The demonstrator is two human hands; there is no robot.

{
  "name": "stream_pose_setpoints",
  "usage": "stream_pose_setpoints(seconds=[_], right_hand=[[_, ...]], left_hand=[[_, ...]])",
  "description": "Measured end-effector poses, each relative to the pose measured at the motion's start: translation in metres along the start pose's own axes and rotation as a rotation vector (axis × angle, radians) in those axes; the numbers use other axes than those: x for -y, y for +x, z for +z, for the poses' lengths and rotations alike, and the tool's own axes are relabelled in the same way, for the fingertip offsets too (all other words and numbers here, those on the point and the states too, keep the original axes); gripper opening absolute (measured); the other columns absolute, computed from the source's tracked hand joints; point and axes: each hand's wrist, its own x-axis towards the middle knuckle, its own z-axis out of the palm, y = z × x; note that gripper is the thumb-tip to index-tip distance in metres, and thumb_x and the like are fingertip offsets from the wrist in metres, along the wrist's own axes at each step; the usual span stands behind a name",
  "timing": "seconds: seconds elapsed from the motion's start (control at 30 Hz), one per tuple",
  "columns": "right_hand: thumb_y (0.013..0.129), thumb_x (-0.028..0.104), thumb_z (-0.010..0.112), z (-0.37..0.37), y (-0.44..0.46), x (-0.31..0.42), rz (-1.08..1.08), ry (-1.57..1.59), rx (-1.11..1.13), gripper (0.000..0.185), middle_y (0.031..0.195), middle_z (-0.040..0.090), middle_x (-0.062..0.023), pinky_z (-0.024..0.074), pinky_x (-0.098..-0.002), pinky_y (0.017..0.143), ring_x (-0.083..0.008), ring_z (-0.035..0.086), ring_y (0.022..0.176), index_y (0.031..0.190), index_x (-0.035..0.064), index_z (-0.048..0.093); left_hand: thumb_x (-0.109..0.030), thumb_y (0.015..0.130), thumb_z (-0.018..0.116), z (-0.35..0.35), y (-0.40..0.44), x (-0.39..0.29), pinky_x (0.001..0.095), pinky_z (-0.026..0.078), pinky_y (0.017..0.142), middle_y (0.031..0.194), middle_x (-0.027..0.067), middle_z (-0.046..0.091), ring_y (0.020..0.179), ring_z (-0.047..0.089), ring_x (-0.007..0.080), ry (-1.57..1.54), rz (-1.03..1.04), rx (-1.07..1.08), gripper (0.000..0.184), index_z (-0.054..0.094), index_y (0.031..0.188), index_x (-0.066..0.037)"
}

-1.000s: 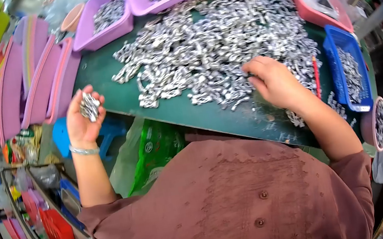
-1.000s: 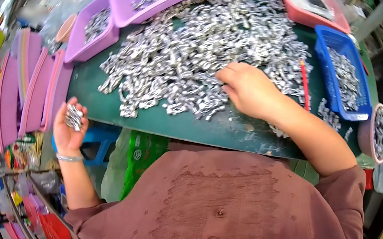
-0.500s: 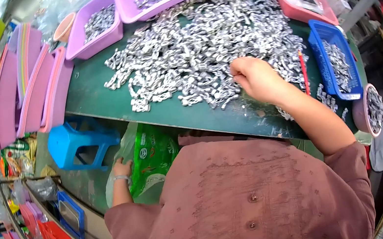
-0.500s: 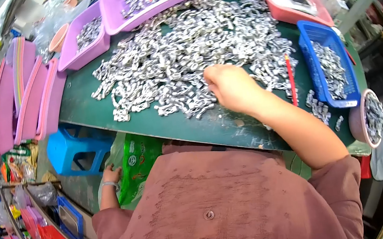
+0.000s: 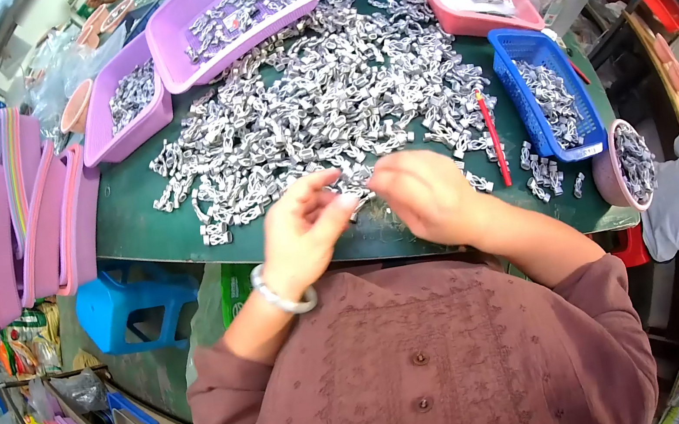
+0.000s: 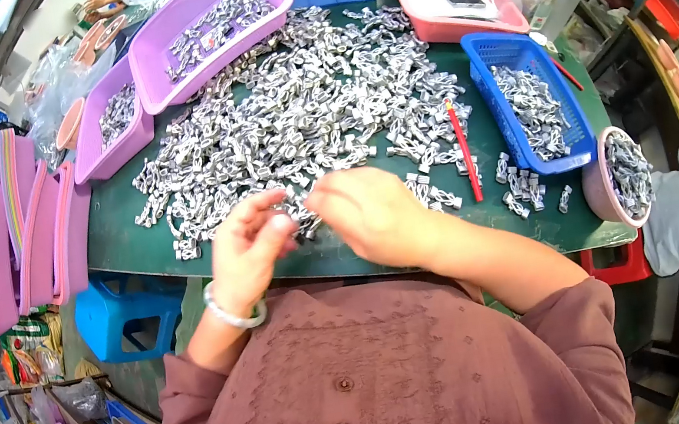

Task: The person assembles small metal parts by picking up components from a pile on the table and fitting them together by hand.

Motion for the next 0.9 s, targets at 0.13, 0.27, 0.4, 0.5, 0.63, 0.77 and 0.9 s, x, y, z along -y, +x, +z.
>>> stream_pose_setpoints(seconds=[0.13, 0.27, 0.4, 0.5, 0.63, 0.77, 0.9], right_hand=[[0.068, -0.002, 0.061, -0.004, -0.009, -0.001, 0.169, 0.093, -0.072, 0.026, 0.087, 0.056, -0.0123, 0.0476, -0.0335, 0.063, -0.0284, 0.057, 0.076, 0.092, 0.0021, 0.054], [0.072, -0.004, 0.061, -0.005, -0.02, -0.007, 0.493, 0.433, -0.101, 0.029, 0.086, 0.055, -0.0098, 0.0472, -0.0288, 0.064, -0.022, 0.058, 0.074, 0.099, 0.0029, 0.052], [0.075, -0.002, 0.06, 0.001, -0.025, -0.009, 0.673, 0.668, -0.078, 0.027, 0.088, 0.057, -0.0073, 0.0468, -0.0254, 0.065, -0.0134, 0.058, 0.074, 0.1, 0.0007, 0.051], [0.075, -0.002, 0.06, 0.004, -0.026, -0.01, 0.691, 0.707, -0.064, 0.028, 0.089, 0.058, -0.0074, 0.0471, -0.0252, 0.065, -0.0126, 0.058, 0.074, 0.101, 0.0002, 0.05], [0.075, -0.003, 0.059, 0.007, -0.029, -0.012, 0.706, 0.768, -0.071, 0.031, 0.09, 0.059, -0.0079, 0.0474, -0.0248, 0.066, -0.0126, 0.059, 0.074, 0.104, 0.0006, 0.049], [0.076, -0.003, 0.059, 0.006, -0.03, -0.012, 0.729, 0.804, -0.062, 0.031, 0.09, 0.059, -0.007, 0.0473, -0.0241, 0.066, -0.0117, 0.059, 0.077, 0.105, 0.0007, 0.048], [0.077, -0.003, 0.059, -0.002, -0.024, -0.009, 0.76, 0.86, -0.029, 0.032, 0.089, 0.058, -0.0059, 0.0462, -0.0227, 0.066, -0.0099, 0.058, 0.078, 0.106, 0.0011, 0.047]], left_hand=[[-0.001, 0.079, 0.063, 0.019, 0.02, 0.013, 0.0178, 0.043, 0.06, 0.081, 0.0006, 0.056, 0.069, 0.052, 0.0046, -0.079, 0.166, 0.101, 0.023, 0.059, 0.101, 0.0], [0.002, 0.077, 0.062, 0.024, 0.029, 0.01, 0.0192, 0.042, 0.061, 0.086, 0.0039, 0.057, 0.071, 0.052, 0.0078, 0.22, 0.505, 0.17, 0.028, 0.059, 0.105, 0.0], [0.004, 0.074, 0.063, 0.025, 0.031, 0.005, 0.0218, 0.043, 0.064, 0.086, 0.0052, 0.057, 0.072, 0.052, 0.01, 0.396, 0.672, 0.182, 0.035, 0.058, 0.108, -0.001], [0.004, 0.074, 0.064, 0.025, 0.029, 0.006, 0.022, 0.044, 0.065, 0.085, 0.0047, 0.056, 0.072, 0.052, 0.0101, 0.37, 0.62, 0.164, 0.039, 0.055, 0.112, 0.0], [0.004, 0.073, 0.065, 0.027, 0.031, 0.014, 0.0218, 0.044, 0.065, 0.084, 0.004, 0.055, 0.072, 0.051, 0.0098, 0.289, 0.58, 0.16, 0.043, 0.052, 0.115, 0.001], [0.003, 0.074, 0.064, 0.029, 0.031, 0.01, 0.021, 0.043, 0.065, 0.085, 0.0035, 0.056, 0.072, 0.051, 0.0088, 0.311, 0.568, 0.157, 0.037, 0.055, 0.11, 0.001], [-0.001, 0.079, 0.061, 0.032, 0.031, 0.009, 0.0196, 0.044, 0.062, 0.08, 0.0024, 0.057, 0.068, 0.053, 0.0087, 0.143, 0.367, 0.119, 0.026, 0.058, 0.105, 0.0]])
